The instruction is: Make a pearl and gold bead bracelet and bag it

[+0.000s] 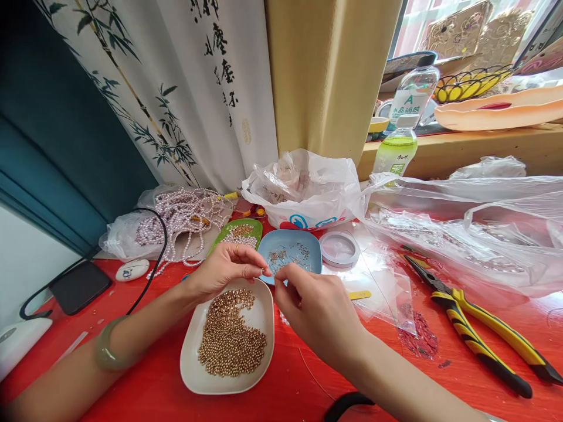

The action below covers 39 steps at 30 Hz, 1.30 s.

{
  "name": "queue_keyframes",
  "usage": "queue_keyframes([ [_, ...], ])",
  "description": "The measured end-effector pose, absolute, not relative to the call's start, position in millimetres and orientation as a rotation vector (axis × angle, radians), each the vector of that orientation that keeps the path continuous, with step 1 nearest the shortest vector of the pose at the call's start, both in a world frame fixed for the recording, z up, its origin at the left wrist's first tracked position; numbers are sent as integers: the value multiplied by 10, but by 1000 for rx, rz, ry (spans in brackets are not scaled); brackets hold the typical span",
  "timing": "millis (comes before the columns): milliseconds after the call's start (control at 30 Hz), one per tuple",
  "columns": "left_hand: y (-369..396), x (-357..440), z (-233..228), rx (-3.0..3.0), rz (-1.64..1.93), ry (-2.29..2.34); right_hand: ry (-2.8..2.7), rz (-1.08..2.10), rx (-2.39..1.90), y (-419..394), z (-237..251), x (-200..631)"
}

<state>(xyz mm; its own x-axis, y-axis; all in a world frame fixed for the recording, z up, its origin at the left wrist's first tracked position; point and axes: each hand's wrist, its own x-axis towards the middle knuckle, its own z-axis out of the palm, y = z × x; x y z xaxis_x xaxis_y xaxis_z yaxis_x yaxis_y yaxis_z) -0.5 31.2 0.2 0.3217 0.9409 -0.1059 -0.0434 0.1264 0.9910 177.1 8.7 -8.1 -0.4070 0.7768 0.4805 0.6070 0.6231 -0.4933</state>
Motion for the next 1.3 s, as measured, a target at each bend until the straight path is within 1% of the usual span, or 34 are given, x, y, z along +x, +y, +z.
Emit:
queue_keyframes([
  [133,302,10,22,1227,940,999,-2165,164,-1064,84,-113,1765],
  [333,310,26,33,1256,960,1064,-2119,142,-1004,97,-139,1750],
  [900,301,11,3,1330,970,1037,-2106,379,-1077,59,-78,1757],
  [1300,287,23,5,1375,975,1021,-2071,680,-1116,77,13,1741],
])
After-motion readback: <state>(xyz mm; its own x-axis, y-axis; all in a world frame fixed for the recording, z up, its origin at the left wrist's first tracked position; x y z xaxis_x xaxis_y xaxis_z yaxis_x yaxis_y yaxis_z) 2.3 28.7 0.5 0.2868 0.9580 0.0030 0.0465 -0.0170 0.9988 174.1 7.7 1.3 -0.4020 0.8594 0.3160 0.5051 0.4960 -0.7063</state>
